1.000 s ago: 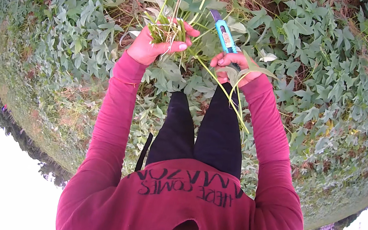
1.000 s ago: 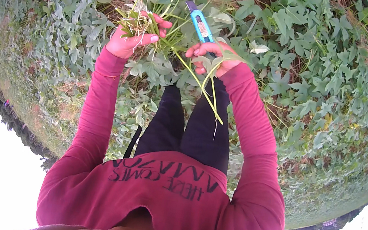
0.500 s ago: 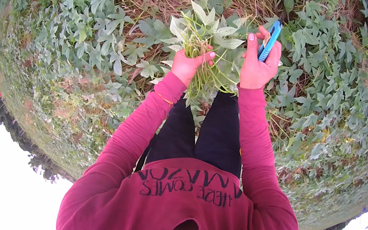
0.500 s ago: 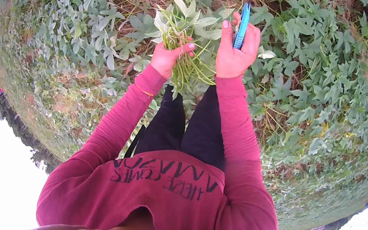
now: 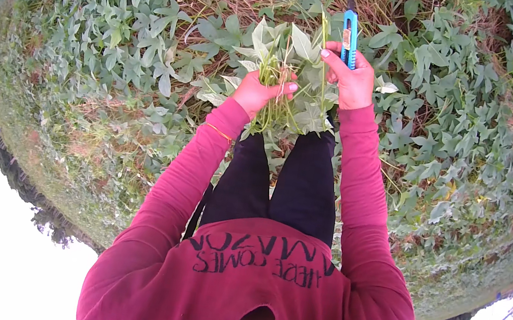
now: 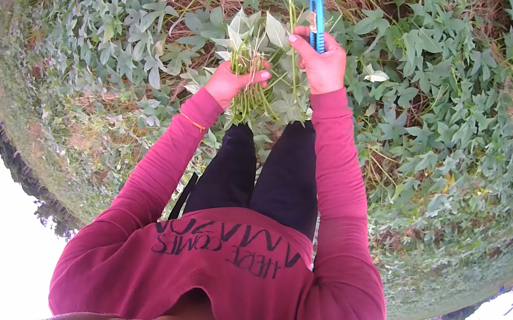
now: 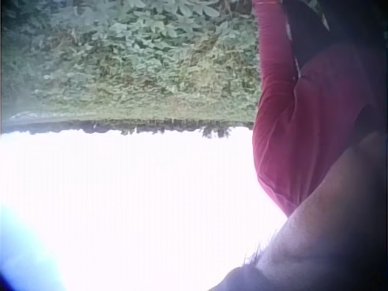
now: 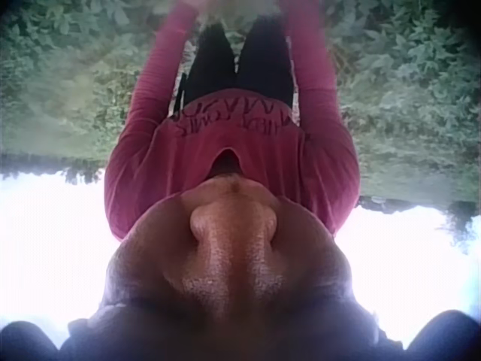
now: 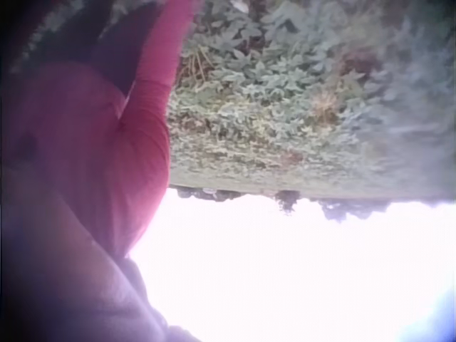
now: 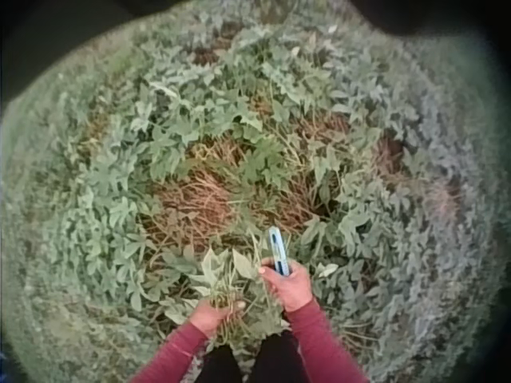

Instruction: The person harvests bunches of leafy stems by hand and using a tool to cut additional stems from a field.

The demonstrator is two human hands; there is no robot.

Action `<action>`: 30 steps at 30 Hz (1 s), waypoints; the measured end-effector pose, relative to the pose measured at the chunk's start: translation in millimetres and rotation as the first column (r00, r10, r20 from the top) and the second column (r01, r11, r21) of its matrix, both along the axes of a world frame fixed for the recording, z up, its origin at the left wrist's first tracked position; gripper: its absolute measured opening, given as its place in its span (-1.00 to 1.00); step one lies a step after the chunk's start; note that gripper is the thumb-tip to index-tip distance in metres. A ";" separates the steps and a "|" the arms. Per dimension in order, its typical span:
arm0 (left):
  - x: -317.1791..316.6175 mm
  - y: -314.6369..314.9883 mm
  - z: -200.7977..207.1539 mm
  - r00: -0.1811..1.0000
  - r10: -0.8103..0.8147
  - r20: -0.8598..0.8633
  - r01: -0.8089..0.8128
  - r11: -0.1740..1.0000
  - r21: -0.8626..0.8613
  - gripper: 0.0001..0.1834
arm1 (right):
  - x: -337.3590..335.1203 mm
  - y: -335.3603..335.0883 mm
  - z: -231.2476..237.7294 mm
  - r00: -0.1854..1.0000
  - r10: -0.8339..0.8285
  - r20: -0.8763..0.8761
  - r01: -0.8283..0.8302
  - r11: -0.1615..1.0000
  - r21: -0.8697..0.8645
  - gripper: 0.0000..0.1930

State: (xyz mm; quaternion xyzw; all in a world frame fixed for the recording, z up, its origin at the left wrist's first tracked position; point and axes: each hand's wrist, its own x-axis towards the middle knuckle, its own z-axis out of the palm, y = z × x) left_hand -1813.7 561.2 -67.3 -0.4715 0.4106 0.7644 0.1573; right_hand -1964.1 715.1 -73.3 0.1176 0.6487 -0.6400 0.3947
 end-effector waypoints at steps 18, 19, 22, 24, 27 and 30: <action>-44.4 56.4 -21.5 0.718 -0.694 -0.049 0.693 0.706 0.143 -0.63 | -120.2 163.1 -196.2 0.500 0.851 -0.160 0.120 0.115 0.986 -0.77; -42.4 78.8 -28.0 0.674 -0.736 -0.068 0.722 0.637 0.270 -0.63 | -118.9 203.3 -222.2 0.612 0.780 0.128 -0.232 0.022 0.972 -0.80; -18.9 120.5 -36.0 0.852 -0.524 0.008 0.451 0.741 0.497 -0.67 | -56.9 247.3 -209.4 0.735 0.674 -0.074 -0.184 0.304 0.935 -0.87; -40.4 131.5 -47.7 0.860 -0.504 0.081 0.419 0.787 0.452 -0.67 | -22.1 287.0 -164.9 0.847 0.524 -0.083 -0.173 0.421 0.890 -0.84; -84.4 136.2 -85.6 0.882 -0.433 0.184 0.365 0.877 0.313 -0.62 | 21.8 326.7 -128.2 0.921 0.368 -0.129 -0.086 0.516 0.853 -0.80; -121.0 136.2 -144.6 0.885 -0.408 0.225 0.389 0.913 0.125 -0.66 | 33.5 321.6 -92.2 0.882 0.355 -0.310 0.003 0.654 0.756 -0.80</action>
